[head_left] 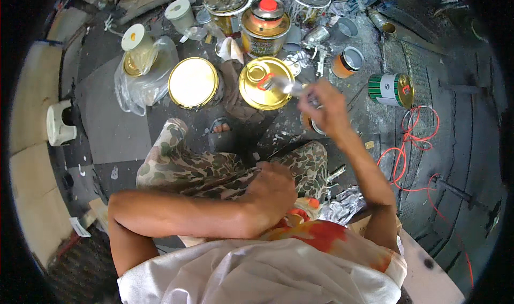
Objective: The recorder is wiping and preparing various paint cans and a spray can in an auto body shop environment.
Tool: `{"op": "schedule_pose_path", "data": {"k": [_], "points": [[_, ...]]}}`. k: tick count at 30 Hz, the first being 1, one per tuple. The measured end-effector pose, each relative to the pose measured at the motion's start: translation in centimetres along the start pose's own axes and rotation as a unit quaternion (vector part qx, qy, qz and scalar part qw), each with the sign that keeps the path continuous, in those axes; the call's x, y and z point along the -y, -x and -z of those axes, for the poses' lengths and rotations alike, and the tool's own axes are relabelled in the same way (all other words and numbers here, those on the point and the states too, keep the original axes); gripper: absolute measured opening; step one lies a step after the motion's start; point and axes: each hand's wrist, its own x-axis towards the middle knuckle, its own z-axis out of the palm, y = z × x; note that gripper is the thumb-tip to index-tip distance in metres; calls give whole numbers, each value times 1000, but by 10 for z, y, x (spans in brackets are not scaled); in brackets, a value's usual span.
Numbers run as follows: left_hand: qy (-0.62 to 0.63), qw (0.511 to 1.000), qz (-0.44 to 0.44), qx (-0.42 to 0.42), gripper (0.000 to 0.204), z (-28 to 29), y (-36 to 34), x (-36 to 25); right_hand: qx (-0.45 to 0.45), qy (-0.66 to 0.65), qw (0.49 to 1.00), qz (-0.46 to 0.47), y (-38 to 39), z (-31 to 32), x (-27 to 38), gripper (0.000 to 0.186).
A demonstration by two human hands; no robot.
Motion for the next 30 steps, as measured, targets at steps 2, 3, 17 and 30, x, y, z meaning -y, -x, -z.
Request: {"op": "schedule_pose_path", "data": {"k": [2, 3, 17, 30], "points": [[-15, 1000, -12, -9, 25, 0, -7, 5, -4, 88, 996, -31, -8, 36, -39, 26], [-19, 1000, -15, -8, 25, 0, -11, 9, -7, 143, 990, -7, -16, 49, -57, 27], [133, 989, -40, 40, 17, 22, -62, 47, -41, 373, 797, -474, 59, 99, -445, 64], [225, 971, 78, -17, 19, 41, -72, 125, 131, -207, 932, -268, 25, -26, -100, 17]]}}
